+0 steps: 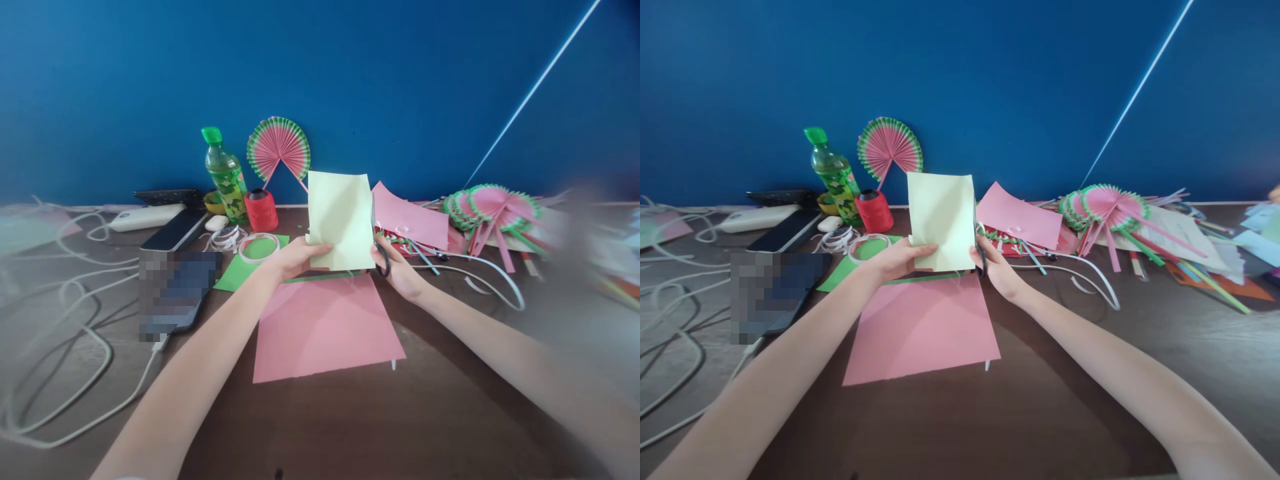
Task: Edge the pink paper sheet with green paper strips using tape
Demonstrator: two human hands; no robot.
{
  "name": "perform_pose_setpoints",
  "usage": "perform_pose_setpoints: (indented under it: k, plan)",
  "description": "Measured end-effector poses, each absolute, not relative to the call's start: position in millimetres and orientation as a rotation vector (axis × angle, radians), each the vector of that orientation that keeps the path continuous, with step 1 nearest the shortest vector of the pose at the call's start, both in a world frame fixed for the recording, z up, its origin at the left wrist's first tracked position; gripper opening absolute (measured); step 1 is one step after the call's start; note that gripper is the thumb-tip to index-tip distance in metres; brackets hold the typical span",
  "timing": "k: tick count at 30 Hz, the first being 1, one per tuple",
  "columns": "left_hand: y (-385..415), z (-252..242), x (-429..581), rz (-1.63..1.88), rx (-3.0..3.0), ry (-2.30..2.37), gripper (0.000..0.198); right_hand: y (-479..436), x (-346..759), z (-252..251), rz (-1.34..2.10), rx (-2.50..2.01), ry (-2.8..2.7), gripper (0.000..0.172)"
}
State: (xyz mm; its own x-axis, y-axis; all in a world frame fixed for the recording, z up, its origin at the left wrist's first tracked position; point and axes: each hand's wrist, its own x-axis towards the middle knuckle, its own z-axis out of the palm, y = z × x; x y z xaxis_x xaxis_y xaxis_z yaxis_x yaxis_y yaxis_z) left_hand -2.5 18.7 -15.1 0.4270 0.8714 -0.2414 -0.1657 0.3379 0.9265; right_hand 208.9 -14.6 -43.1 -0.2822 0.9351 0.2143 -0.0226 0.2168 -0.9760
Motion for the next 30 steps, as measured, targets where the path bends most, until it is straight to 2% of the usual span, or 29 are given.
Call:
perform_pose_setpoints:
  k: [11, 21, 26, 30]
  plan:
    - [17.6, -14.1, -1.1, 0.826, 0.98, 0.885, 0.026, -13.9, 208.3, -42.3, 1.255, -0.973, -1.47, 0.037]
    - [18.3, -16.5, -2.0, 0.828, 0.984, 0.867, 0.03, -14.2, 209.4, -42.9, 1.196, -0.968, -1.508, 0.032]
    - [17.5, -16.2, -1.1, 0.813, 0.977, 0.874, 0.026, -14.4, 209.1, -43.0, 1.089, -0.994, -1.547, 0.033]
    - [16.3, -16.6, 0.5, 0.808, 0.972, 0.872, 0.026, -15.1, 207.8, -41.8, 1.142, -1.01, -1.511, 0.034]
